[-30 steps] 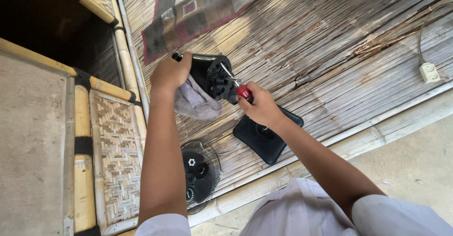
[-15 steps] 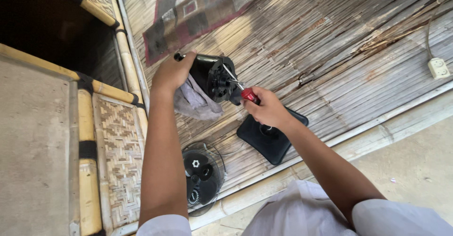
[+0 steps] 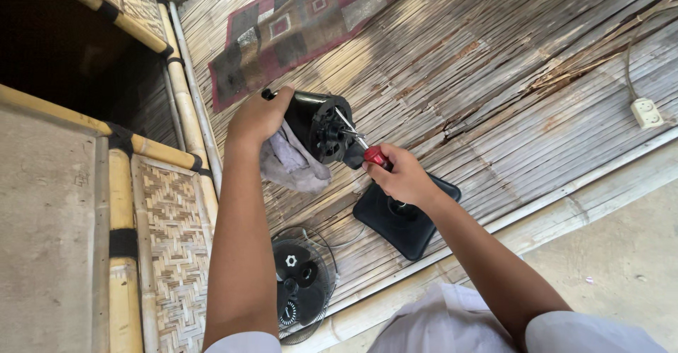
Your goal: The person uses a screwdriver to tighten screws on the motor housing of a standing fan. They rotate the motor housing to access different screws and wipe the surface with a cloth during the process.
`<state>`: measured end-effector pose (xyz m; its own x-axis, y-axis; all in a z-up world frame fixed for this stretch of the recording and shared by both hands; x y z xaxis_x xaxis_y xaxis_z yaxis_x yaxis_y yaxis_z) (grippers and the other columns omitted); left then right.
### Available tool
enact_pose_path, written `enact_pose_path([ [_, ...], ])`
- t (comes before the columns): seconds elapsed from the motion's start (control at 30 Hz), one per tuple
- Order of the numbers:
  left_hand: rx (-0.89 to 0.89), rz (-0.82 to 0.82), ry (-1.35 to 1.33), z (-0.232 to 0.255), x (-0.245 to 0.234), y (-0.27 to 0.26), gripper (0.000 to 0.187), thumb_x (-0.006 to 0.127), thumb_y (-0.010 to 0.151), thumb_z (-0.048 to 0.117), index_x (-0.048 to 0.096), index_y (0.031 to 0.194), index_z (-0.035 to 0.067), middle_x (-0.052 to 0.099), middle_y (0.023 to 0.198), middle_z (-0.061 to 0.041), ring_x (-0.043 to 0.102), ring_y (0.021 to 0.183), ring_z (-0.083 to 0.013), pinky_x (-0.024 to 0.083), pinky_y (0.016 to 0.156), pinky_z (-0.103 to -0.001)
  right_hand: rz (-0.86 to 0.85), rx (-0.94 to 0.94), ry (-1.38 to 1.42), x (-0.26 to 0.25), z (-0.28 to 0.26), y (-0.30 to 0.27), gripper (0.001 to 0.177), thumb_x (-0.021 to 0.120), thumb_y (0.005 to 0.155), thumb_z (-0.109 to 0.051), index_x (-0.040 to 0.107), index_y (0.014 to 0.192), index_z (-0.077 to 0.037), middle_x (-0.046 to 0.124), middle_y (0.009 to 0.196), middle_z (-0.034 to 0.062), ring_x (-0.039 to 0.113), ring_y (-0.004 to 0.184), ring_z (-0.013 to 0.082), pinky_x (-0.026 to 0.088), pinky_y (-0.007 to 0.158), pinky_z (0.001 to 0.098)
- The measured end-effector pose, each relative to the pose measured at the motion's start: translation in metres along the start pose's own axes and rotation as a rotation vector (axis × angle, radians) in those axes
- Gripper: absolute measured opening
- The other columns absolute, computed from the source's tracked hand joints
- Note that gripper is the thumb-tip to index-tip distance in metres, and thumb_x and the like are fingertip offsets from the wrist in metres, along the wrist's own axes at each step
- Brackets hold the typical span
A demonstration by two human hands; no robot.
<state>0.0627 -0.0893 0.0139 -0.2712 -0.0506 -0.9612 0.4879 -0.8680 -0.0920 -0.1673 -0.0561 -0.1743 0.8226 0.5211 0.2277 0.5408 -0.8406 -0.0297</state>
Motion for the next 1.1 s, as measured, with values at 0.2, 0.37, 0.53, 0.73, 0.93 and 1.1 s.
enact_pose_path([
  [0.2,-0.008,-0.031,0.009,0.008,-0.001,0.001,0.076,0.047,0.087,0.066,0.07,0.126,0.005,0.065,0.13,-0.027,0.06,0.127,-0.0401,0.043,0.107,-0.045,0.127,-0.174,0.011,0.009,0.013,0.003,0.009,0.067,0.095,-0.012,0.065,0.099,-0.005,0.054,0.068,-0.0049,0.048,0.053,0.0037,0.039,0.046,0.0232],
  [0.37,0.032,-0.008,0.016,0.008,0.004,0.008,0.075,0.046,0.087,0.066,0.07,0.124,0.006,0.064,0.13,-0.026,0.059,0.126,-0.0409,0.043,0.106,-0.046,0.163,-0.267,0.001,0.017,0.017,0.004,0.007,0.066,0.097,-0.011,0.064,0.1,-0.005,0.056,0.075,-0.0066,0.049,0.063,0.0024,0.043,0.054,0.0223],
  [0.53,-0.019,-0.007,0.03,0.003,0.005,0.005,0.08,0.047,0.085,0.068,0.068,0.126,0.004,0.064,0.13,-0.027,0.059,0.126,-0.0409,0.043,0.107,-0.045,0.075,0.038,-0.063,-0.002,-0.005,-0.004,0.012,0.066,0.094,-0.016,0.063,0.095,-0.005,0.051,0.064,-0.0022,0.047,0.05,0.0072,0.038,0.045,0.0269],
  [0.73,0.024,-0.028,0.058,0.009,0.01,0.011,0.084,0.044,0.087,0.071,0.068,0.127,0.002,0.063,0.132,-0.029,0.058,0.129,-0.0423,0.042,0.11,-0.046,0.177,-0.15,-0.218,0.001,-0.023,-0.008,0.014,0.069,0.095,-0.017,0.065,0.096,-0.004,0.053,0.069,-0.0027,0.047,0.059,0.0044,0.041,0.051,0.0248],
  [0.93,0.058,-0.028,0.027,0.005,0.013,0.02,0.083,0.045,0.087,0.071,0.068,0.128,0.002,0.062,0.131,-0.03,0.057,0.129,-0.0431,0.042,0.109,-0.045,0.163,-0.181,-0.179,0.0,-0.007,0.002,0.011,0.069,0.093,-0.014,0.066,0.098,-0.005,0.055,0.072,-0.004,0.048,0.064,0.0053,0.043,0.056,0.0258],
  [1.1,0.064,-0.031,0.004,0.002,0.013,0.016,0.081,0.045,0.085,0.071,0.069,0.126,0.006,0.065,0.128,-0.026,0.06,0.125,-0.0416,0.044,0.105,-0.046,0.264,-0.285,-0.142,0.012,0.014,0.005,0.011,0.071,0.093,-0.013,0.063,0.095,-0.005,0.053,0.071,-0.0029,0.047,0.064,0.0056,0.043,0.058,0.025],
])
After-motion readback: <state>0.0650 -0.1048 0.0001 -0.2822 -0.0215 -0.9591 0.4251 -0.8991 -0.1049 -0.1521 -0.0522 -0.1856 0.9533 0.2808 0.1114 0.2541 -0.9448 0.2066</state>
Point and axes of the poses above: each hand's wrist, its own y-axis towards the middle knuckle, its own x-axis out of the palm, z = x × y, the point moved 7 cm from there along y, towards the middle knuckle
